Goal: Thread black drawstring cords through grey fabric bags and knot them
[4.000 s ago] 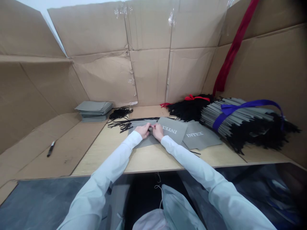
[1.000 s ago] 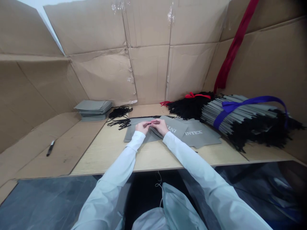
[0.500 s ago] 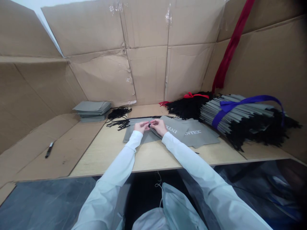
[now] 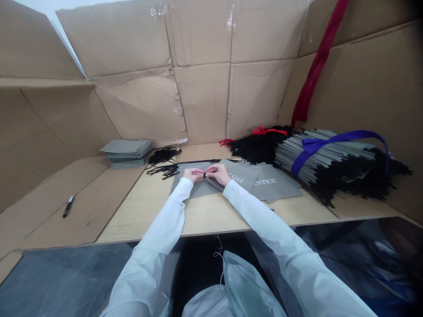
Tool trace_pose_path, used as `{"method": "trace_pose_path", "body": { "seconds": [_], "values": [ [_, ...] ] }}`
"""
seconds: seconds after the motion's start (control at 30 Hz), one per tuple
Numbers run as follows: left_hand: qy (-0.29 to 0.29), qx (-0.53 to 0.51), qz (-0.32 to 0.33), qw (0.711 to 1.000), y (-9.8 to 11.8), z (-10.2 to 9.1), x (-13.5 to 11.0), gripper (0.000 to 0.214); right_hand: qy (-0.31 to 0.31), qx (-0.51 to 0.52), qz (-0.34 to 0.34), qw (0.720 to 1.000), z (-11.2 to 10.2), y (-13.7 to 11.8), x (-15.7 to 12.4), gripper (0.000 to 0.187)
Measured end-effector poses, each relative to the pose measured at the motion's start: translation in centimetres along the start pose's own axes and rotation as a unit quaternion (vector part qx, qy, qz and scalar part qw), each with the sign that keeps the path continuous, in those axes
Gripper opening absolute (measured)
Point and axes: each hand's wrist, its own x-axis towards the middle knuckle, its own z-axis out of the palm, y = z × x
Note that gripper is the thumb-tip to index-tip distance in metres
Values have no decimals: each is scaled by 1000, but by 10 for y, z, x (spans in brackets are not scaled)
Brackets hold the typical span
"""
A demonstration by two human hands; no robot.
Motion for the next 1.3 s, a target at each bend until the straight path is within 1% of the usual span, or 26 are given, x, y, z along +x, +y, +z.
{"method": "trace_pose_path", "body": {
  "seconds": [0.1,0.17,0.23,0.3,0.4,0.47,0.53,0.6,0.67,0.8,0.87,0.93,1.0,1.07,1.1,1.2,1.3],
  "values": [
    [19,64,49,997,-4,4,2,27,-26,-11,-21,999,1,0,0,21],
    [35,87,78,993,-6,7,1,24,-50,-20,-50,997,2,-2,-1,22],
    [39,93,103,990,-7,9,0,24,-73,-30,-82,994,4,-5,-4,27],
    [34,106,119,987,-6,10,-1,25,-84,-58,-100,990,4,-9,-7,32],
    [43,141,130,980,-4,8,-1,25,-70,-127,-89,985,2,-14,-11,40],
    [63,170,145,973,-4,5,0,26,-60,-154,-72,984,0,-16,-11,41],
    [80,212,169,959,-5,3,3,25,-61,-149,-65,985,0,-16,-10,38],
    [86,251,190,945,-7,0,7,21,-64,-126,-63,988,0,-16,-9,33],
    [89,270,194,939,-9,-2,9,18,-64,-95,-49,992,1,-15,-8,30],
    [97,270,171,943,-10,-6,11,15,-94,-43,-17,994,-1,-14,-6,31],
    [96,240,154,954,-9,-6,10,14,-111,-60,-20,992,-3,-13,-6,29],
    [93,176,115,973,-6,-5,9,16,-113,-108,-34,987,-4,-14,-6,25],
    [86,94,49,991,-1,-2,6,20,-95,-165,-61,980,-4,-15,-7,24],
    [73,18,-8,997,4,1,1,24,-68,-213,-94,970,-2,-16,-8,27],
    [65,-13,-24,997,6,2,-1,25,-53,-234,-109,965,-1,-17,-9,29],
    [46,-77,-44,995,11,5,-6,22,-18,-279,-125,952,1,-18,-9,28],
    [48,-97,-58,992,13,6,-8,19,-9,-288,-126,949,0,-17,-9,22]
  ]
}}
